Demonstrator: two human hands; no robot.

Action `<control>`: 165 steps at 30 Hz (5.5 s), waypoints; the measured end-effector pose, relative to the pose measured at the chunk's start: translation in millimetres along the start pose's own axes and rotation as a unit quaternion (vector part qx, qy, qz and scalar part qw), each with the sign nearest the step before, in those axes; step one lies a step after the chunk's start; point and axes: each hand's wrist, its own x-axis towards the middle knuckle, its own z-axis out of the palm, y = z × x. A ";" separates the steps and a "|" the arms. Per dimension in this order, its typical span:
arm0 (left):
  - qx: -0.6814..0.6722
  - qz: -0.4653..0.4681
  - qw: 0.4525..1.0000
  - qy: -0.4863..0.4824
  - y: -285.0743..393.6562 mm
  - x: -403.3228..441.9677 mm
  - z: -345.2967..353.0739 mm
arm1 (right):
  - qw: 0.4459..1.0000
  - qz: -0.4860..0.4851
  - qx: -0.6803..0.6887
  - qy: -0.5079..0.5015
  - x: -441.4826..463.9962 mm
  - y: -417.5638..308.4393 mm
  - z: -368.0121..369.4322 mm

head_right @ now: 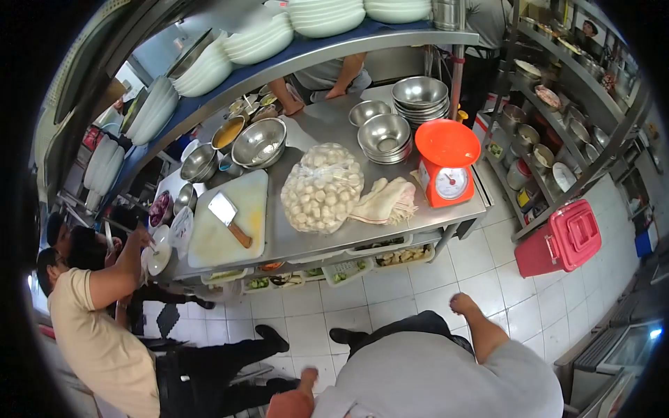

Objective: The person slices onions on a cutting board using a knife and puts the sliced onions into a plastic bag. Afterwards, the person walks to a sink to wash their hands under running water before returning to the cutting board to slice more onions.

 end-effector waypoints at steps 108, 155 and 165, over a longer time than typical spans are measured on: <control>-0.477 -0.340 0.779 0.223 180.4 -283.2 202.5 | 0.843 -0.213 -0.442 -0.222 233.5 -67.8 -136.0; -0.199 0.268 0.879 0.342 498.1 74.6 -272.8 | 0.987 0.056 -0.069 -0.131 171.1 48.0 -194.4; -0.039 0.145 0.910 0.386 574.3 179.1 -267.9 | 0.985 -0.107 -0.002 -0.139 138.9 66.8 -168.9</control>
